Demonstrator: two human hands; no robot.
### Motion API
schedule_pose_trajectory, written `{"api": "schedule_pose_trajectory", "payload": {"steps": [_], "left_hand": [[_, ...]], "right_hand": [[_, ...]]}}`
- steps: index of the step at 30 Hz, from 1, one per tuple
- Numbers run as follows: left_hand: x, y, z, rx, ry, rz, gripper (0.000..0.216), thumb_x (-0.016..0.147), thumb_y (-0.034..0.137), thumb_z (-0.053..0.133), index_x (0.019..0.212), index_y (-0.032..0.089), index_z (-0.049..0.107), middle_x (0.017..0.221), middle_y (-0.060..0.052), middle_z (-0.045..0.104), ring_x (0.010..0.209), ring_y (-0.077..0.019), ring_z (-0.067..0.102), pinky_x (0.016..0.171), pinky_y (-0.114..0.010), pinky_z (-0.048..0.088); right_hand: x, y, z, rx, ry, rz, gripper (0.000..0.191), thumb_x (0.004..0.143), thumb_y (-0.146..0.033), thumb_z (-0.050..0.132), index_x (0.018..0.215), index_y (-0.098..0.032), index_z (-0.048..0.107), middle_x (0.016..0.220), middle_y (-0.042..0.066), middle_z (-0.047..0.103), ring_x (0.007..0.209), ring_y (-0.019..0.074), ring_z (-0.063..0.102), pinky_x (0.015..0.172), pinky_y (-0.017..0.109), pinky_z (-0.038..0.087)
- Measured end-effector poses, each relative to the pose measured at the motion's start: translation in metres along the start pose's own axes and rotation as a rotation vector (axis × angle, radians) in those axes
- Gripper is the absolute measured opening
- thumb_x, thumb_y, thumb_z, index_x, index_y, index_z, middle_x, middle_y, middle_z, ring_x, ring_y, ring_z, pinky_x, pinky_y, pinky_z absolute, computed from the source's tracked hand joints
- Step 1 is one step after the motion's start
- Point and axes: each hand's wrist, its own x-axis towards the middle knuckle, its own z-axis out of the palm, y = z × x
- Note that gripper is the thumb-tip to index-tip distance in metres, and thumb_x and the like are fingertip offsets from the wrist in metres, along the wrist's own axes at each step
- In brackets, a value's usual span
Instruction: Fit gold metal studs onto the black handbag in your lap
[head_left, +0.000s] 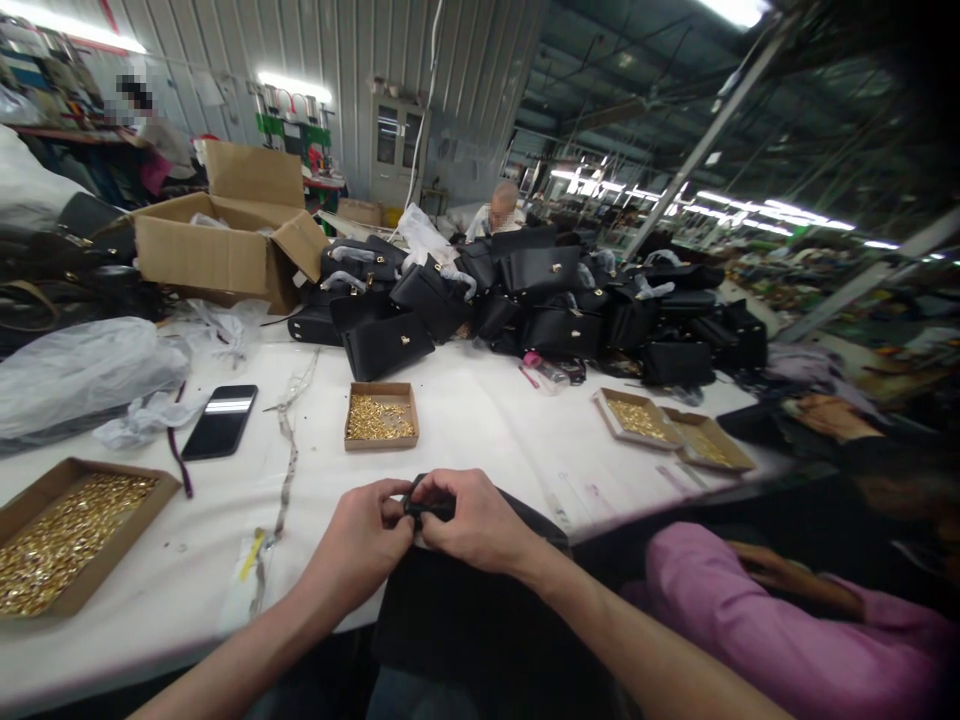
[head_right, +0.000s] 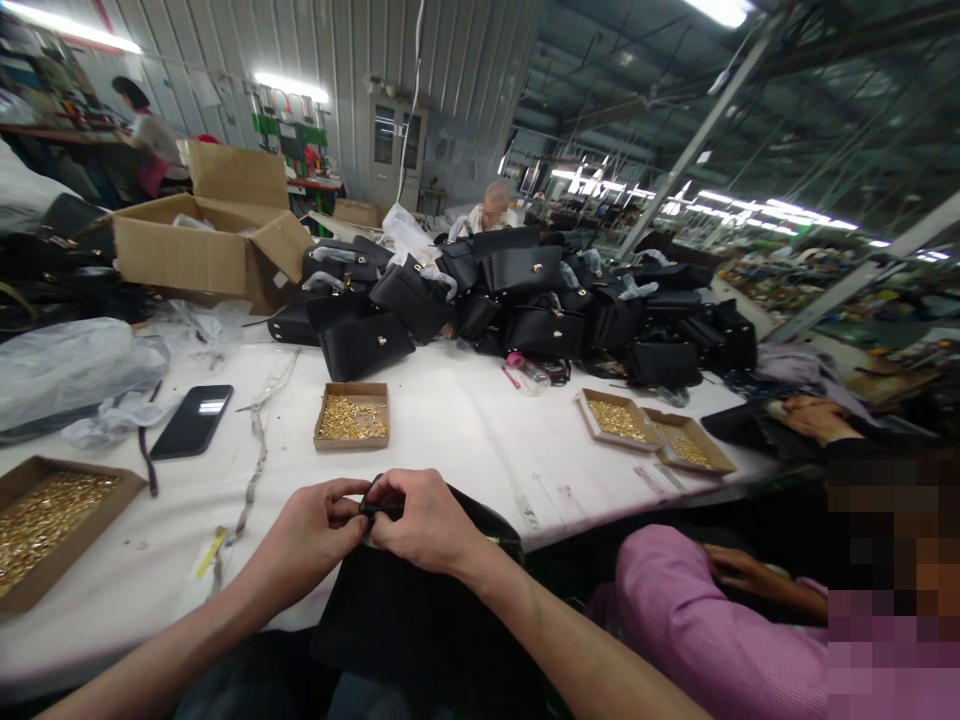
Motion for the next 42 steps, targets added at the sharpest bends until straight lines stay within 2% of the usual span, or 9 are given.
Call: {"api": "schedule_pose_trajectory", "payload": {"steps": [6,13,20,24,29,34,38,42], "left_hand": [[0.001,0.006,0.002,0.062,0.051,-0.007,0.053,0.081,0.025,0.064,0.132,0.011,0.072,0.071,-0.002,0.075,0.067,-0.0197,0.066,0.059,-0.028,0.036],[0.006,0.007,-0.001,0.060,0.031,0.018,0.055,0.080,0.021,0.066,0.134,0.012,0.072,0.078,-0.003,0.079,0.078,-0.0243,0.075,0.064,-0.028,0.044],[0.009,0.007,0.003,0.029,0.054,0.008,0.053,0.080,0.017,0.064,0.132,0.010,0.072,0.078,-0.004,0.079,0.074,-0.0234,0.074,0.060,-0.028,0.039],[0.008,0.007,0.002,0.059,0.047,0.029,0.046,0.084,0.019,0.065,0.130,0.013,0.071,0.077,-0.003,0.078,0.071,-0.0232,0.073,0.060,-0.029,0.040],[0.008,0.009,-0.001,0.185,0.048,0.077,0.033,0.089,0.016,0.065,0.121,0.019,0.070,0.077,-0.001,0.078,0.076,-0.0240,0.074,0.067,-0.031,0.043],[0.009,0.012,-0.001,0.161,0.011,0.096,0.036,0.092,0.012,0.060,0.126,0.019,0.069,0.076,0.002,0.077,0.071,-0.0203,0.072,0.065,-0.030,0.042],[0.010,0.012,-0.002,0.137,-0.021,0.130,0.039,0.093,0.011,0.060,0.130,0.020,0.070,0.081,0.002,0.078,0.076,-0.0198,0.073,0.069,-0.029,0.044],[0.012,0.012,-0.004,0.162,-0.015,0.156,0.037,0.093,0.014,0.061,0.128,0.019,0.071,0.074,0.002,0.073,0.072,-0.0197,0.070,0.066,-0.030,0.040]], "right_hand": [[0.000,0.005,-0.001,0.009,-0.012,0.030,0.020,0.082,-0.018,0.077,0.102,-0.021,0.082,0.098,-0.001,0.083,0.093,0.0187,0.078,0.088,0.028,0.060],[0.005,0.010,0.000,0.020,0.011,0.062,0.023,0.079,-0.018,0.078,0.101,-0.022,0.084,0.099,-0.001,0.084,0.095,0.0191,0.080,0.089,0.027,0.062],[0.007,0.008,-0.005,0.036,-0.009,0.063,0.025,0.080,-0.016,0.075,0.102,-0.021,0.085,0.101,0.000,0.085,0.098,0.0198,0.080,0.092,0.027,0.062],[0.006,0.006,-0.006,0.010,-0.010,0.082,0.023,0.080,-0.017,0.076,0.101,-0.021,0.085,0.101,0.001,0.085,0.098,0.0206,0.080,0.093,0.029,0.062],[0.007,0.011,-0.004,0.035,0.005,0.115,0.021,0.080,-0.018,0.077,0.100,-0.020,0.084,0.101,0.002,0.084,0.097,0.0205,0.079,0.090,0.029,0.061],[0.010,0.017,0.000,0.104,0.027,0.118,0.022,0.079,-0.016,0.075,0.100,-0.019,0.081,0.097,0.001,0.083,0.092,0.0183,0.076,0.087,0.027,0.059],[0.013,0.022,0.001,0.089,0.041,0.119,0.021,0.078,-0.015,0.075,0.098,-0.018,0.080,0.096,0.001,0.082,0.090,0.0174,0.074,0.085,0.027,0.058],[0.013,0.023,0.000,0.056,0.054,0.126,0.020,0.078,-0.017,0.077,0.098,-0.018,0.080,0.096,0.002,0.082,0.090,0.0174,0.073,0.085,0.027,0.058]]}}
